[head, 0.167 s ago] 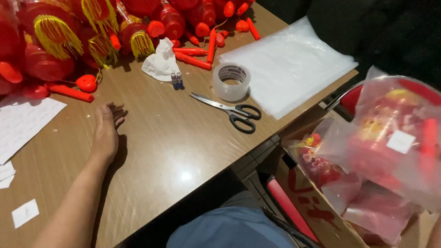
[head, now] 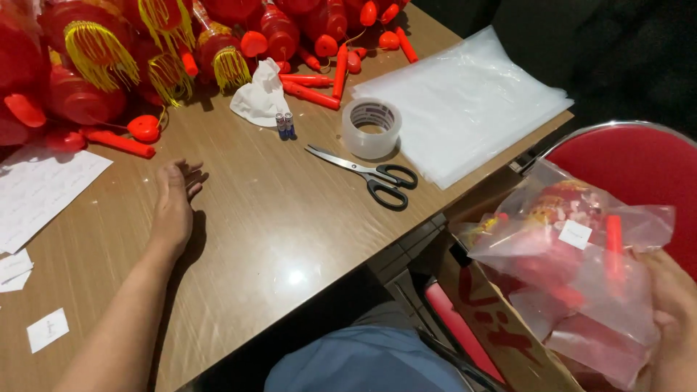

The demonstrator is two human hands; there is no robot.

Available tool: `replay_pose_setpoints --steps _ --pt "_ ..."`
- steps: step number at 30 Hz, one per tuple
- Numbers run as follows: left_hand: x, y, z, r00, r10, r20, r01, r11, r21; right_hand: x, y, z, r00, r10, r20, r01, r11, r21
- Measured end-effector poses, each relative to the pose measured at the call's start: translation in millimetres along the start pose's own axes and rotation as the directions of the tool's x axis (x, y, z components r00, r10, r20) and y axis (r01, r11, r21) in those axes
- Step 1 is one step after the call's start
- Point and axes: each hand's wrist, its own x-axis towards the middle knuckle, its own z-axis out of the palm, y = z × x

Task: Installing batteries into a red decorative lantern on a work table.

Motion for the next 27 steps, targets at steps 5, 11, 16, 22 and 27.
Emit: replay_pose_setpoints --steps 5,11,16,22,27 --pt "-2.8 4.2 2.5 1.000 -0.001 0.006 0.001 1.000 0.007 22.1 -23.1 -1.3 0.991 0.124 0.054 -0.103 0.949 -0.296" --pt "-6.4 7.9 1.3 1.000 -0.027 0.009 0.026 0.999 0.025 129.0 -41.7 -1.5 0.960 -0.021 0.279 0.143 0.895 -0.422" --pt "-4.5 8.5 2.1 1.000 -0.014 0.027 0.014 1.000 0.015 23.7 -155.1 107.3 0.993 0.043 -0.106 -0.101 0.763 -0.638" --pt "-2.3 3.8 1.6 1.000 -0.006 0.023 0.005 0.999 0.032 92.2 -92.0 110.3 0.964 -0.231 -0.134 -0.036 0.385 -0.922" --pt "-6.0 9.2 3.5 0.999 -0.039 0.010 0.039 0.999 0.035 15.5 -109.7 143.6 0.897 -0.433 -0.092 0.139 0.474 -0.870"
